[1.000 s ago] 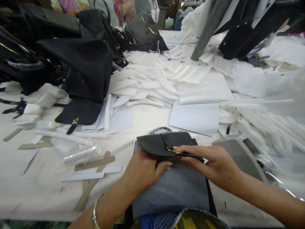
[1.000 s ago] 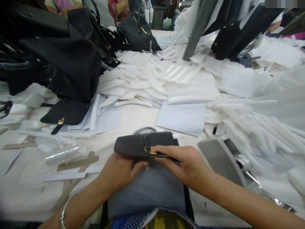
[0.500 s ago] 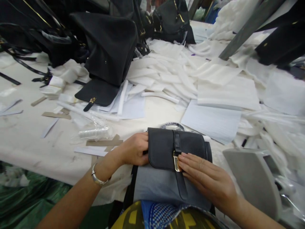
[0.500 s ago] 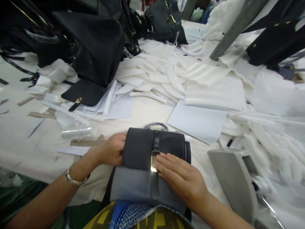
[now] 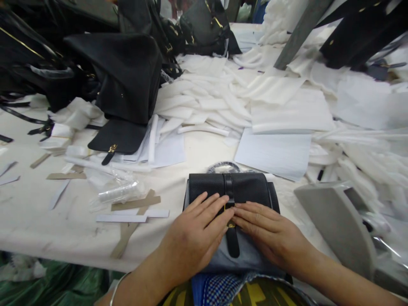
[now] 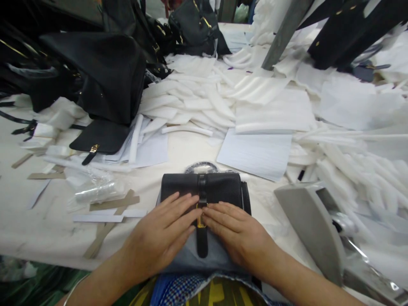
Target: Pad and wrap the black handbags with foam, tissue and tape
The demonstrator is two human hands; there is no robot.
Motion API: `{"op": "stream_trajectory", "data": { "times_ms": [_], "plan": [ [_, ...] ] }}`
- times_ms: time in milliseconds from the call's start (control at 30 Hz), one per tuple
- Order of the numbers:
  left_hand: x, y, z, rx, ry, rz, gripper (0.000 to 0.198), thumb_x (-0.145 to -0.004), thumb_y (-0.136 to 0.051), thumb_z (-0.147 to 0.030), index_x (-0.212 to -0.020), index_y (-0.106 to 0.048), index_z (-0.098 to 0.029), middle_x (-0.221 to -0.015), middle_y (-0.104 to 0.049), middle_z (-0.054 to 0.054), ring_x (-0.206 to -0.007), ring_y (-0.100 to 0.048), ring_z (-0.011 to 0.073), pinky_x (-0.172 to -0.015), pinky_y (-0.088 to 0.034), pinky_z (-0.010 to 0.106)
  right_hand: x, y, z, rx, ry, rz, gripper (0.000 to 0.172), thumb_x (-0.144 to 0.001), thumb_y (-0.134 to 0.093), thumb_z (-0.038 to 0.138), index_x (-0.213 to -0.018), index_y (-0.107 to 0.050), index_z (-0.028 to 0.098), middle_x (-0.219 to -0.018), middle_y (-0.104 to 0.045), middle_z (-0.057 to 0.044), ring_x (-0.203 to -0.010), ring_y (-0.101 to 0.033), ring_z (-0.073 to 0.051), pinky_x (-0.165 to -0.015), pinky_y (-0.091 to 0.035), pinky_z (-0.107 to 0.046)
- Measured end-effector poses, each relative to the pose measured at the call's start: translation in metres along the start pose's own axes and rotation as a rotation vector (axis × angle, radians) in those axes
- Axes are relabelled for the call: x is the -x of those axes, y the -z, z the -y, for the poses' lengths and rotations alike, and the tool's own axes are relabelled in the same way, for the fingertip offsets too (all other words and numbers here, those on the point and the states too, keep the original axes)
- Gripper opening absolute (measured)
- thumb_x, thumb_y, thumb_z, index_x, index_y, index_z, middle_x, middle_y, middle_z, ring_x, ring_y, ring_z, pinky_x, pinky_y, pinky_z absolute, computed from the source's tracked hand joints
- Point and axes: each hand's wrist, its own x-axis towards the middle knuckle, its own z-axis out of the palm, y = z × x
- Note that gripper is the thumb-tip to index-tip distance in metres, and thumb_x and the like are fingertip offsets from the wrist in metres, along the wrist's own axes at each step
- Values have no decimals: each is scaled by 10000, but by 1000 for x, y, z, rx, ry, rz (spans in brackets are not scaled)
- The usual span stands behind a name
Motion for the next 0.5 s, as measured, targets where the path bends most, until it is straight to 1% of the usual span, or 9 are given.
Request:
{"op": "stream_trajectory", "data": {
  "times_ms": [67,133,233,300,333,400,500],
  "plan": [
    [-5,-8,-5,-71,9,121,422,-943,-543,-219,-1362,-526,-170,-1473,-505,125,-1363,-475,257,-1140,-405,516,2,10,4,-7,11,-73,405,-894,-569,63,-1289,-608,145,-1255,-689,-109,-1254,-585,-206,-1106,-467,-424],
    [-9,-9,-4,-116,21,181,495,-925,-597,-276,-1402,-489,-196,-1515,-448,133,-1385,-445,274,-1125,-416,532,8,17,8,10,-1,-133,385,-870,-601,62,-1243,-635,154,-1205,-714,-106,-1215,-617,-217,-1102,-466,-448],
    [-15,-4,-2,-174,-10,243,640,-809,-751,-343,-1392,-507,-240,-1545,-400,137,-1423,-376,320,-1097,-445,537,21,18,13,30,-57,-177,408,-867,-595,73,-1255,-633,195,-1184,-726,-88,-1206,-623,-229,-1101,-459,-461],
    [-19,-1,-1,-214,-59,281,671,-750,-804,-361,-1359,-542,-254,-1544,-403,129,-1431,-351,346,-1086,-450,556,28,14,15,18,-80,-181,432,-874,-571,81,-1285,-615,209,-1195,-721,-86,-1218,-613,-236,-1105,-447,-476],
    [-22,-1,-1,-231,-91,291,650,-751,-802,-361,-1343,-557,-250,-1532,-422,123,-1423,-363,353,-1080,-451,572,31,11,16,7,-82,-185,439,-877,-562,82,-1295,-607,206,-1196,-720,-87,-1226,-606,-238,-1107,-442,-485],
    [-25,-2,0,-259,-172,283,543,-808,-753,-325,-1313,-582,-222,-1490,-482,120,-1386,-420,363,-1058,-464,597,35,4,16,-18,-78,-210,433,-879,-553,82,-1295,-603,191,-1182,-726,-90,-1239,-595,-240,-1106,-439,-495],
    [-28,-4,1,-265,-284,233,377,-896,-624,-196,-1270,-611,-150,-1415,-558,147,-1329,-490,370,-1025,-503,579,38,-2,15,-31,-63,-252,401,-882,-544,73,-1262,-619,176,-1165,-733,-91,-1252,-584,-234,-1107,-436,-493]
  ]
}}
